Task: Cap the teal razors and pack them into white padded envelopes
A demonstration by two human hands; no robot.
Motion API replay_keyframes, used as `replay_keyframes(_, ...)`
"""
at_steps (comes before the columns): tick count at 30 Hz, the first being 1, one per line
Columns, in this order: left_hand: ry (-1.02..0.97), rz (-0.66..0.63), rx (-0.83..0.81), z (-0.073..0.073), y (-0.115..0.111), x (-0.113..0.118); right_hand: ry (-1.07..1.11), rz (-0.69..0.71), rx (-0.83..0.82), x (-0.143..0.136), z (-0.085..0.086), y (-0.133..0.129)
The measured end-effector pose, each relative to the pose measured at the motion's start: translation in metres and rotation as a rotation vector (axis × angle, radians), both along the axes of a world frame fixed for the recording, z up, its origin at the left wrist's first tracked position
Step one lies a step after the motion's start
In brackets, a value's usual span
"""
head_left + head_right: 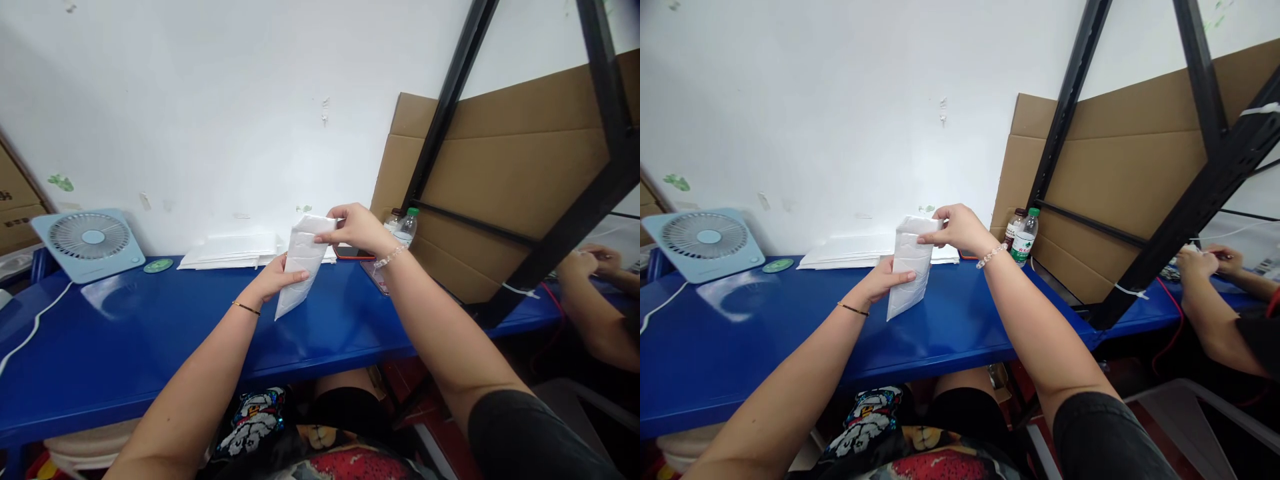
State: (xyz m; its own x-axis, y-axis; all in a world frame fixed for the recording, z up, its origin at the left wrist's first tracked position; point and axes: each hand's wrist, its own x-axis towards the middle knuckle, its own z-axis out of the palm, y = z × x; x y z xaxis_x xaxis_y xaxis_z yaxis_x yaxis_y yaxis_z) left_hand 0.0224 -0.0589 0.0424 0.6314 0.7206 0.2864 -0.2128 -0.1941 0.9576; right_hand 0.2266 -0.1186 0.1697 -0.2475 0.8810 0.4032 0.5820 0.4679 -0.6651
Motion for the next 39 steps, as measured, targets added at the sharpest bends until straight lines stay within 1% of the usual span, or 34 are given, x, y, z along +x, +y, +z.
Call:
replay_keyframes(2, 0.038, 0.060, 0.011, -0.001, 0.002, -0.001, 0.030, 0.121, -0.018, -0.001, 0.006, 0.000)
replay_keyframes(3, 0.039, 0.095, 0.018, -0.001, 0.003, -0.001, 0.073, 0.157, -0.017, -0.001, 0.009, -0.001)
replay_keyframes(5, 0.027, 0.179, 0.068, 0.001, 0.005, -0.001, 0.198, 0.175, -0.007, -0.003, 0.014, -0.005)
replay_keyframes(7, 0.027, 0.255, 0.184, 0.008, 0.003, -0.002, 0.271, 0.183, -0.006, -0.005, 0.016, -0.016)
replay_keyframes(8, 0.054, 0.281, 0.267, 0.012, -0.001, -0.004, 0.249, 0.203, -0.012, -0.006, 0.014, -0.024)
replay_keyframes(10, 0.172, 0.294, 0.462, 0.018, -0.015, -0.012, 0.094, 0.275, -0.010, -0.008, 0.002, -0.044)
replay_keyframes(12, 0.331, 0.240, 0.643, 0.016, -0.038, -0.024, -0.090, 0.355, 0.004, -0.008, -0.021, -0.065)
replay_keyframes(13, 0.387, 0.206, 0.697, 0.010, -0.051, -0.030, -0.153, 0.373, 0.014, -0.008, -0.037, -0.074)
replay_keyframes(15, 0.481, 0.162, 0.748, -0.010, -0.080, -0.042, -0.220, 0.396, 0.014, -0.008, -0.074, -0.091)
replay_keyframes(16, 0.502, 0.186, 0.777, -0.023, -0.094, -0.046, -0.240, 0.405, -0.004, -0.009, -0.092, -0.097)
replay_keyframes(17, 0.499, 0.245, 0.822, -0.037, -0.107, -0.048, -0.249, 0.396, -0.022, -0.009, -0.110, -0.103)
replay_keyframes(19, 0.447, 0.363, 0.998, -0.063, -0.128, -0.050, -0.223, 0.321, -0.043, -0.010, -0.140, -0.110)
replay_keyframes(21, 0.476, 0.374, 1.188, -0.081, -0.140, -0.048, -0.164, 0.229, -0.052, -0.011, -0.160, -0.114)
replay_keyframes(22, 0.513, 0.369, 1.249, -0.086, -0.144, -0.046, -0.130, 0.185, -0.039, -0.011, -0.167, -0.115)
replay_keyframes(24, 0.587, 0.371, 1.303, -0.090, -0.146, -0.043, -0.088, 0.112, 0.027, -0.011, -0.174, -0.115)
replay_keyframes(26, 0.614, 0.423, 1.310, -0.090, -0.145, -0.040, -0.122, 0.060, 0.141, -0.012, -0.177, -0.116)
replay_keyframes(28, 0.612, 0.500, 1.312, -0.090, -0.144, -0.037, -0.232, 0.043, 0.257, -0.012, -0.179, -0.117)
replay_keyframes(30, 0.596, 0.574, 1.309, -0.090, -0.143, -0.035, -0.356, 0.056, 0.329, -0.013, -0.180, -0.118)
replay_keyframes(32, 0.582, 0.616, 1.291, -0.091, -0.144, -0.034, -0.454, 0.070, 0.343, -0.015, -0.180, -0.119)
replay_keyframes(34, 0.581, 0.624, 1.276, -0.090, -0.145, -0.034, -0.517, 0.064, 0.331, -0.017, -0.179, -0.120)
replay_keyframes(37, 0.613, 0.632, 1.244, -0.086, -0.145, -0.036, -0.557, 0.053, 0.293, -0.018, -0.177, -0.119)
replay_keyframes(39, 0.637, 0.604, 1.223, -0.083, -0.144, -0.038, -0.559, 0.067, 0.279, -0.018, -0.178, -0.118)
